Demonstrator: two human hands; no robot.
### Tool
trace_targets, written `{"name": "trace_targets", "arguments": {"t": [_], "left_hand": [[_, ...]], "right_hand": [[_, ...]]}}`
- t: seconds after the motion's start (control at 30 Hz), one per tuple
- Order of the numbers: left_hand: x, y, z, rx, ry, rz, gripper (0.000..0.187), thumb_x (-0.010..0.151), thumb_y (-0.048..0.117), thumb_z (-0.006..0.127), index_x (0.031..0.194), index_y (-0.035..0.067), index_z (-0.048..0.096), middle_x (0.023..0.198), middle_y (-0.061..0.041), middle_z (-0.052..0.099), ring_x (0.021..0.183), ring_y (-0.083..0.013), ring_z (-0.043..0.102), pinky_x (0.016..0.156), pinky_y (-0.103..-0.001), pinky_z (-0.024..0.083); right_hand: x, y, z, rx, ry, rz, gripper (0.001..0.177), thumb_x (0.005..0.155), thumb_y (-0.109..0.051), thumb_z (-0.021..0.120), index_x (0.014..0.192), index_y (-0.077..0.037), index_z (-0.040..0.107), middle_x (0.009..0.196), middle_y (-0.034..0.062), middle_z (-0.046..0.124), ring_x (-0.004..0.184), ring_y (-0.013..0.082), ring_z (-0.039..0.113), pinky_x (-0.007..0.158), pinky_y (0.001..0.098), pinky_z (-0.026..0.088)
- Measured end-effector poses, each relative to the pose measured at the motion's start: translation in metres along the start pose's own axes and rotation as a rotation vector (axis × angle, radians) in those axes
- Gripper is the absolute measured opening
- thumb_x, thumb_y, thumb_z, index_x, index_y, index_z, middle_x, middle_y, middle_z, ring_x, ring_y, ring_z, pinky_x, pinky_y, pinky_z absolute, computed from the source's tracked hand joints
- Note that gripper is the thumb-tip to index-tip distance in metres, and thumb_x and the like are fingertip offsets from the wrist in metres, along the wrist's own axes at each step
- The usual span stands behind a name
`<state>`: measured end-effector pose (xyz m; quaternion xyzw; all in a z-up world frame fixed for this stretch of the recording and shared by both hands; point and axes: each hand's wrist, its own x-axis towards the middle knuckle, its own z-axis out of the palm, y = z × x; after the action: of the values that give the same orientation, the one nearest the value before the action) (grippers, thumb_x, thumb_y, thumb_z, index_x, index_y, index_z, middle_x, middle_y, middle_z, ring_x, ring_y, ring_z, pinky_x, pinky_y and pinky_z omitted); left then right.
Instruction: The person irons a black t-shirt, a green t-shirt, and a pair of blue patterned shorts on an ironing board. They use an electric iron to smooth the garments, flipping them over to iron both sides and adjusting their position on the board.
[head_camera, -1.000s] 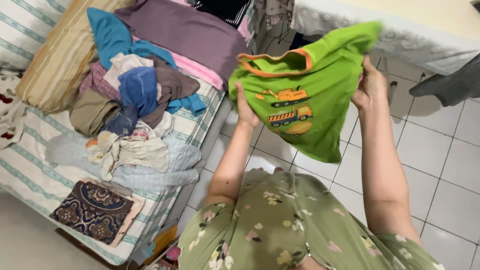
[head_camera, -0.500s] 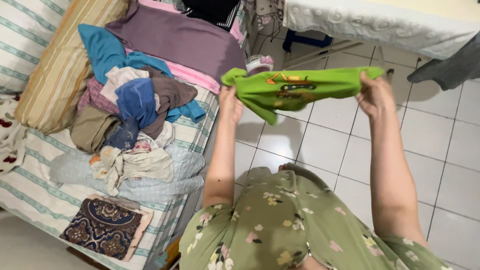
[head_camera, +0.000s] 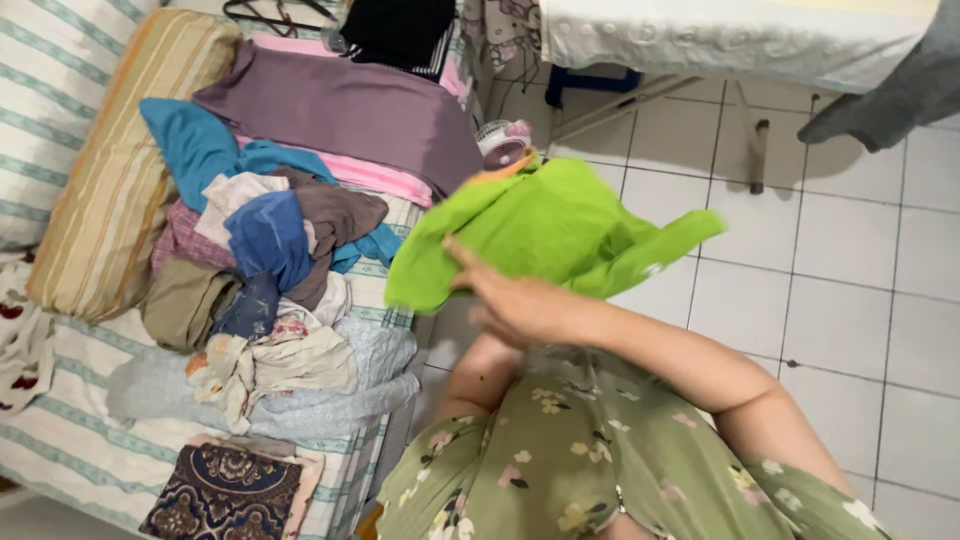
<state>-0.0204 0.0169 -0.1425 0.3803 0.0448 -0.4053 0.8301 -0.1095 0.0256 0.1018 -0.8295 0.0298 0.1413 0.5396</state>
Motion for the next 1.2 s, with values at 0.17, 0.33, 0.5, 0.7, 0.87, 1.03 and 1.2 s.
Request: {"name": "trace_targets", "arguments": {"t": [0.17, 0.33, 0.5, 0.7, 0.87, 1.03, 1.2], "left_hand": [[0.017, 0.045, -0.006, -0.082, -0.279, -0.124, 0.069, 0.092, 0.024, 0.065, 0.150, 0.007, 0.031, 0.148, -0.011, 0.046, 0.129, -0.0240, 0.050, 0.107, -0.037, 0.040], [0.025, 0.090, -0.028, -0.078, -0.493, -0.171, 0.067, 0.091, 0.027, 0.065, 0.148, 0.008, 0.034, 0.144, -0.011, 0.049, 0.126, -0.0239, 0.052, 0.105, -0.037, 0.041], [0.050, 0.102, -0.019, -0.054, -0.627, -0.215, 0.064, 0.091, 0.029, 0.065, 0.145, 0.008, 0.038, 0.140, -0.010, 0.052, 0.122, -0.0237, 0.054, 0.103, -0.037, 0.043], [0.088, 0.112, -0.003, 0.140, -0.658, -0.339, 0.062, 0.090, 0.033, 0.065, 0.142, 0.008, 0.042, 0.136, -0.010, 0.056, 0.119, -0.0235, 0.057, 0.101, -0.037, 0.045], [0.146, 0.113, -0.007, 0.306, -0.579, -0.408, 0.060, 0.089, 0.035, 0.064, 0.140, 0.008, 0.046, 0.132, -0.009, 0.059, 0.115, -0.0234, 0.059, 0.098, -0.037, 0.047], [0.140, 0.048, -0.054, 0.138, -0.217, -0.416, 0.059, 0.088, 0.038, 0.064, 0.137, 0.008, 0.049, 0.129, -0.009, 0.062, 0.112, -0.0232, 0.062, 0.096, -0.037, 0.049], [0.118, -0.007, -0.068, -0.036, 0.240, -0.506, 0.058, 0.088, 0.041, 0.064, 0.134, 0.008, 0.053, 0.125, -0.009, 0.065, 0.109, -0.0231, 0.064, 0.094, -0.037, 0.051]], "right_hand": [[-0.020, 0.048, -0.021, 0.853, 0.245, -0.456, 0.021, 0.100, -0.011, 0.061, 0.117, 0.003, 0.061, 0.124, 0.0144, 0.066, 0.117, 0.0270, 0.065, 0.107, 0.0406, 0.052], [-0.065, 0.162, -0.092, 0.428, 1.023, 0.249, 0.078, 0.102, -0.063, 0.023, 0.106, -0.001, 0.069, 0.102, 0.0126, 0.069, 0.102, 0.0260, 0.062, 0.092, 0.0464, 0.049], [-0.022, 0.219, -0.069, 1.017, 0.174, 0.113, 0.113, 0.090, -0.087, 0.011, 0.117, 0.004, 0.070, 0.124, 0.0205, 0.070, 0.130, 0.0334, 0.056, 0.113, 0.0517, 0.035], [-0.002, 0.187, -0.092, 1.690, 0.306, -0.402, 0.070, 0.098, -0.061, 0.042, 0.145, -0.010, 0.054, 0.145, 0.0142, 0.056, 0.137, 0.0314, 0.051, 0.115, 0.0543, 0.033], [-0.031, 0.236, -0.168, 1.293, 0.794, -0.402, 0.035, 0.106, -0.027, 0.064, 0.133, -0.006, 0.058, 0.131, 0.0078, 0.062, 0.123, 0.0209, 0.060, 0.108, 0.0372, 0.046], [-0.058, 0.375, -0.193, 1.442, 0.879, 0.092, 0.019, 0.098, -0.011, 0.058, 0.115, -0.003, 0.060, 0.107, 0.0061, 0.066, 0.092, 0.0164, 0.065, 0.086, 0.0340, 0.055], [-0.086, 0.438, -0.141, 1.883, 0.638, 0.713, 0.045, 0.091, -0.041, 0.060, 0.112, -0.002, 0.062, 0.099, 0.0141, 0.073, 0.084, 0.0271, 0.068, 0.078, 0.0420, 0.054]]}}
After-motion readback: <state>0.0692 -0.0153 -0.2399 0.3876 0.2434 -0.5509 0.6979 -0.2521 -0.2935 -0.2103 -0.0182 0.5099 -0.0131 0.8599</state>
